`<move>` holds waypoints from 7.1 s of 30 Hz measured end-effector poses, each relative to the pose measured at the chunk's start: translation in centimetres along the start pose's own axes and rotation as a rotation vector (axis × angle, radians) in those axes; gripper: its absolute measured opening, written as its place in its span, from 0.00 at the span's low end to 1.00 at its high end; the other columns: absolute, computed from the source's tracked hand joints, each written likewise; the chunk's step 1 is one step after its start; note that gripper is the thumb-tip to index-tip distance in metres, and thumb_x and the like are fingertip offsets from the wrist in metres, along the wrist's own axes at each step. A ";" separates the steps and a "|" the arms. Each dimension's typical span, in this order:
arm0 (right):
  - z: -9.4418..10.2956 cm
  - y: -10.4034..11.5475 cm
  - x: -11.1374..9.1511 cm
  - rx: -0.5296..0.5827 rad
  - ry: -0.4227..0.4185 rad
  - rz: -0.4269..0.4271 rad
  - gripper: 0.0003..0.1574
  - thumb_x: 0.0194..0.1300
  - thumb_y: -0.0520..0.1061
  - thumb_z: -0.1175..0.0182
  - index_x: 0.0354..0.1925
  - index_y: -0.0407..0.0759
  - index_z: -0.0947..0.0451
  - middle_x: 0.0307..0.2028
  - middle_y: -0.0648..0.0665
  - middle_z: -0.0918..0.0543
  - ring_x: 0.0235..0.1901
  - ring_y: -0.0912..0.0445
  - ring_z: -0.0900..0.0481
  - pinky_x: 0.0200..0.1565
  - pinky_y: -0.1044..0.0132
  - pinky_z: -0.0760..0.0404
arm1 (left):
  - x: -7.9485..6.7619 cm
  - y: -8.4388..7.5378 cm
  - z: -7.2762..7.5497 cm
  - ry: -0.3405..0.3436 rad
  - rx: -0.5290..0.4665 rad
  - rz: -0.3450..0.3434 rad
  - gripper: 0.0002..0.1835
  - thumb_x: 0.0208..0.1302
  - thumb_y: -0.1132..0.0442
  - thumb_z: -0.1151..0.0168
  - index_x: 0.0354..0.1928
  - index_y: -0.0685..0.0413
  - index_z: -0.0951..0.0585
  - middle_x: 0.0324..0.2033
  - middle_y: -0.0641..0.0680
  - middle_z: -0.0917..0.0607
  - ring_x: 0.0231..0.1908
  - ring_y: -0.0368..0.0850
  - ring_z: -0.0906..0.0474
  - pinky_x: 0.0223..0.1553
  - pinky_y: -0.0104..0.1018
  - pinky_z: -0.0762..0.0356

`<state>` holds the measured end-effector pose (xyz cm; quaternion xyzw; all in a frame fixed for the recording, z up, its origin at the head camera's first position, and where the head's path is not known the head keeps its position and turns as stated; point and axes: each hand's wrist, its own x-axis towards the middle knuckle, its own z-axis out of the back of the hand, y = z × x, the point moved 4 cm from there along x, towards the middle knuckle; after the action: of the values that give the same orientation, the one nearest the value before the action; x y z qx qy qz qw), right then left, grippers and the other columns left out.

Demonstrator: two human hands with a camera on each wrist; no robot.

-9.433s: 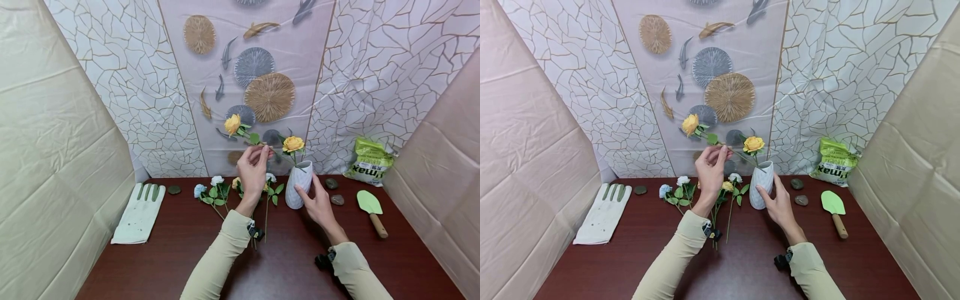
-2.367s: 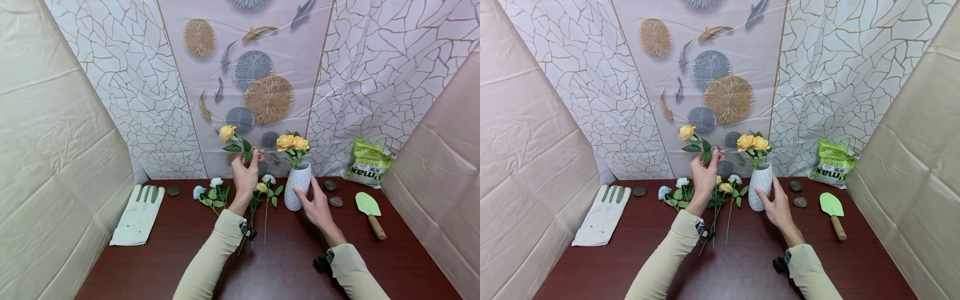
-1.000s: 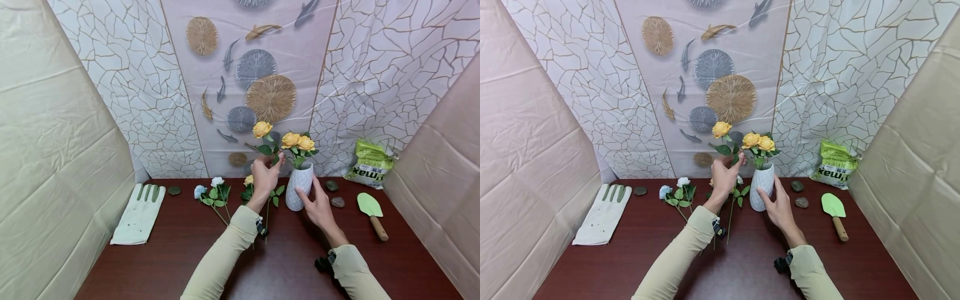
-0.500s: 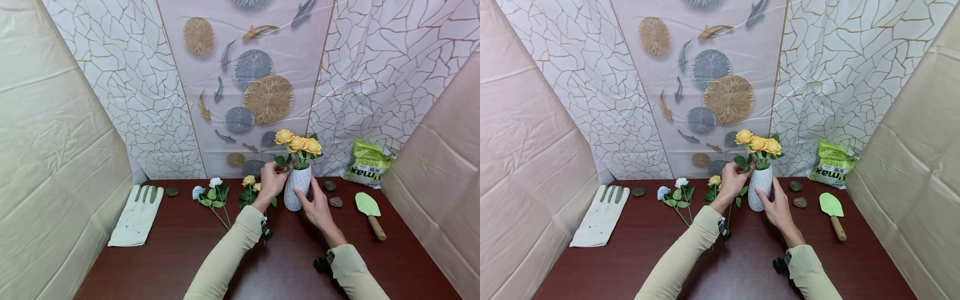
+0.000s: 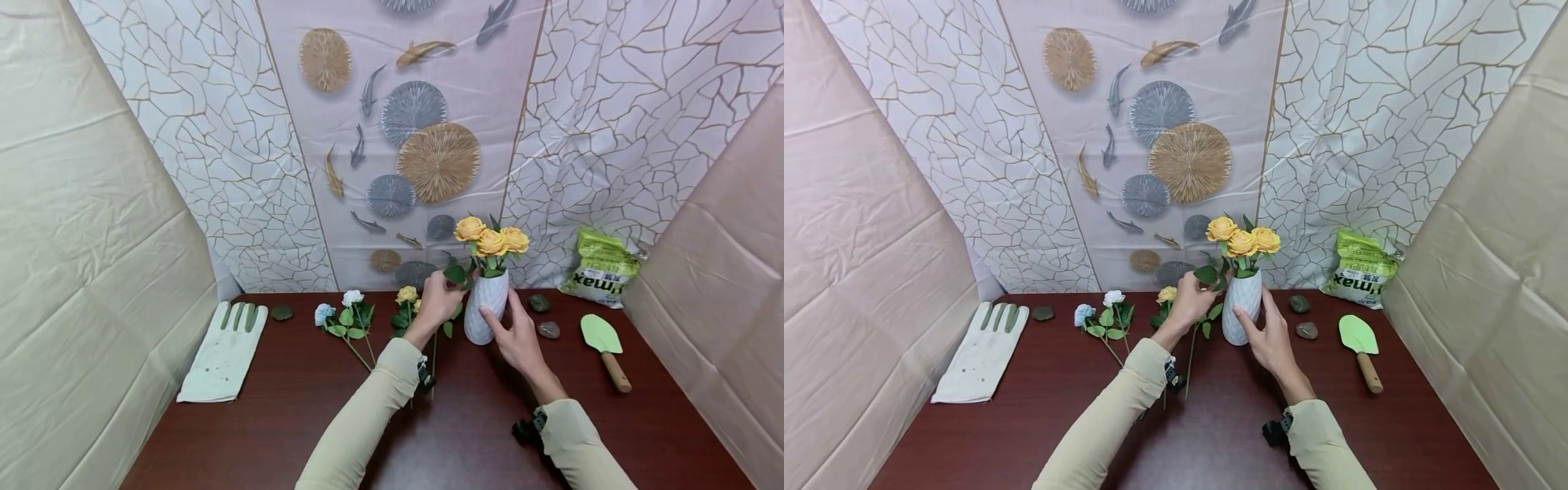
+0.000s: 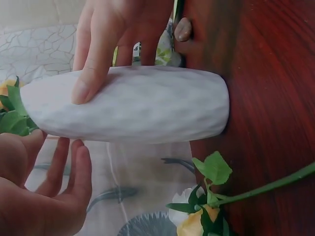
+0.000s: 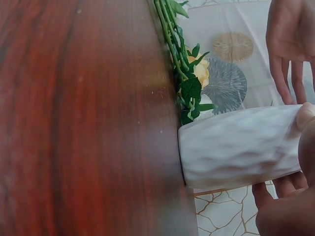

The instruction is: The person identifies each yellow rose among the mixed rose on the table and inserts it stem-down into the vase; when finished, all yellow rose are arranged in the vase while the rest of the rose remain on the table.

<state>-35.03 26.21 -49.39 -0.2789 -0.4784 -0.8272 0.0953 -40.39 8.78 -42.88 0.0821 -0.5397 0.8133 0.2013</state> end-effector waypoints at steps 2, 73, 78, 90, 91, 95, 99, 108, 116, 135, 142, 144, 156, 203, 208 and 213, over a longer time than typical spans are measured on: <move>0.0 0.2 0.0 0.005 0.000 0.001 0.46 0.69 0.51 0.34 0.77 0.67 0.45 0.72 0.49 0.32 0.71 0.55 0.33 0.67 0.76 0.33 | -0.2 0.1 0.2 -0.009 0.011 -0.020 0.14 0.71 0.53 0.36 0.25 0.46 0.18 0.19 0.45 0.19 0.21 0.34 0.25 0.25 0.27 0.27; 0.1 0.0 -0.1 -0.002 -0.002 -0.031 0.46 0.68 0.54 0.34 0.77 0.64 0.45 0.73 0.48 0.32 0.72 0.56 0.35 0.70 0.60 0.34 | -5.0 8.7 7.8 0.035 0.005 0.474 0.05 0.63 0.60 0.30 0.33 0.53 0.11 0.26 0.51 0.10 0.29 0.47 0.11 0.42 0.49 0.12; 0.1 0.1 -0.2 -0.003 -0.003 -0.029 0.46 0.68 0.54 0.34 0.77 0.64 0.45 0.73 0.47 0.32 0.72 0.56 0.35 0.70 0.58 0.34 | -4.7 8.0 8.7 0.015 -0.055 0.426 0.05 0.64 0.61 0.32 0.36 0.55 0.12 0.29 0.55 0.10 0.37 0.59 0.11 0.44 0.52 0.13; 0.0 -0.1 -0.1 0.004 -0.002 -0.024 0.46 0.69 0.53 0.35 0.77 0.64 0.45 0.73 0.48 0.33 0.72 0.56 0.36 0.70 0.59 0.34 | -5.1 8.7 8.9 0.054 -0.174 0.411 0.07 0.67 0.59 0.34 0.41 0.55 0.16 0.43 0.67 0.14 0.35 0.56 0.12 0.44 0.50 0.12; 0.0 -0.1 -0.1 0.004 -0.001 -0.023 0.46 0.69 0.53 0.35 0.77 0.64 0.45 0.73 0.48 0.33 0.72 0.56 0.36 0.70 0.60 0.34 | -5.1 8.7 8.9 0.057 -0.186 0.419 0.07 0.67 0.59 0.33 0.41 0.54 0.16 0.44 0.67 0.14 0.36 0.57 0.12 0.46 0.53 0.13; -0.1 -0.2 -0.1 0.009 0.000 -0.023 0.46 0.69 0.53 0.34 0.77 0.64 0.44 0.73 0.48 0.32 0.72 0.55 0.35 0.69 0.63 0.34 | -5.2 9.2 9.1 0.062 -0.229 0.447 0.08 0.67 0.57 0.34 0.41 0.52 0.17 0.45 0.66 0.14 0.37 0.56 0.13 0.51 0.58 0.16; -0.1 -0.2 -0.1 0.002 0.001 -0.034 0.46 0.68 0.53 0.34 0.77 0.64 0.45 0.72 0.48 0.32 0.71 0.56 0.34 0.69 0.59 0.32 | -5.1 9.3 9.4 0.045 -0.258 0.440 0.08 0.68 0.56 0.35 0.43 0.53 0.17 0.45 0.64 0.14 0.36 0.54 0.13 0.50 0.58 0.16; 0.1 -0.2 -0.1 0.013 -0.001 -0.022 0.45 0.69 0.53 0.34 0.77 0.64 0.44 0.72 0.47 0.32 0.71 0.53 0.34 0.69 0.46 0.31 | -4.5 7.8 10.4 -0.005 -0.292 0.367 0.10 0.69 0.56 0.34 0.46 0.53 0.17 0.42 0.57 0.12 0.45 0.63 0.15 0.42 0.42 0.12; 0.0 -0.1 -0.2 -0.006 0.006 -0.043 0.46 0.69 0.54 0.35 0.77 0.63 0.45 0.73 0.48 0.33 0.72 0.55 0.35 0.70 0.55 0.33 | -3.5 5.1 11.7 -0.071 -0.300 0.252 0.12 0.68 0.52 0.33 0.45 0.51 0.18 0.43 0.59 0.12 0.39 0.55 0.12 0.45 0.46 0.12; 0.0 -0.2 -0.2 -0.003 0.006 -0.040 0.47 0.68 0.55 0.34 0.77 0.65 0.46 0.74 0.49 0.34 0.73 0.55 0.36 0.70 0.55 0.33 | -2.2 -1.7 11.7 -0.412 -0.461 -0.103 0.13 0.73 0.53 0.40 0.47 0.55 0.24 0.37 0.63 0.12 0.36 0.62 0.12 0.41 0.46 0.12; 0.4 2.3 -0.5 0.025 -0.001 -0.030 0.45 0.69 0.46 0.34 0.77 0.48 0.43 0.72 0.40 0.32 0.71 0.47 0.34 0.68 0.44 0.32 | -1.8 -3.2 11.3 -0.465 -0.476 -0.158 0.15 0.73 0.54 0.39 0.48 0.59 0.25 0.39 0.64 0.13 0.37 0.63 0.13 0.41 0.45 0.12; 0.4 2.2 -0.4 0.029 -0.002 -0.026 0.45 0.68 0.45 0.34 0.77 0.45 0.42 0.72 0.38 0.32 0.71 0.45 0.34 0.67 0.42 0.32 | -1.7 -3.4 11.0 -0.464 -0.468 -0.162 0.15 0.73 0.54 0.39 0.49 0.60 0.25 0.40 0.66 0.13 0.37 0.61 0.13 0.42 0.45 0.12; -0.1 -0.5 -0.3 0.010 0.006 -0.035 0.46 0.68 0.54 0.34 0.77 0.64 0.45 0.73 0.48 0.34 0.72 0.53 0.35 0.69 0.49 0.31 | -1.5 -4.1 8.1 -0.380 -0.323 -0.200 0.09 0.75 0.55 0.42 0.47 0.50 0.22 0.39 0.59 0.12 0.35 0.54 0.12 0.38 0.39 0.12; 0.1 -0.3 -0.2 0.002 0.018 -0.040 0.47 0.69 0.55 0.35 0.77 0.70 0.48 0.75 0.51 0.36 0.73 0.54 0.36 0.69 0.49 0.31 | 1.1 -3.3 1.2 -0.200 -0.039 -0.125 0.08 0.73 0.52 0.40 0.47 0.42 0.16 0.39 0.43 0.10 0.39 0.33 0.15 0.41 0.26 0.17; 0.0 -0.5 -0.1 0.027 0.013 -0.034 0.47 0.68 0.54 0.34 0.77 0.67 0.47 0.74 0.50 0.35 0.72 0.53 0.34 0.68 0.48 0.31 | 1.1 -3.0 0.3 -0.155 -0.011 -0.082 0.06 0.72 0.53 0.38 0.45 0.39 0.14 0.37 0.41 0.12 0.36 0.31 0.17 0.37 0.26 0.18; -0.1 -0.3 -0.1 0.033 0.007 -0.017 0.48 0.68 0.50 0.33 0.78 0.61 0.46 0.74 0.46 0.35 0.71 0.50 0.34 0.68 0.42 0.31 | 1.2 -2.8 -0.1 -0.124 -0.010 -0.022 0.05 0.70 0.54 0.36 0.44 0.37 0.13 0.35 0.39 0.13 0.35 0.30 0.19 0.34 0.27 0.19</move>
<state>-35.10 26.30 -49.68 -0.2704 -0.4942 -0.8208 0.0945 -40.31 10.06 -40.17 0.1372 -0.5543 0.8017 0.1768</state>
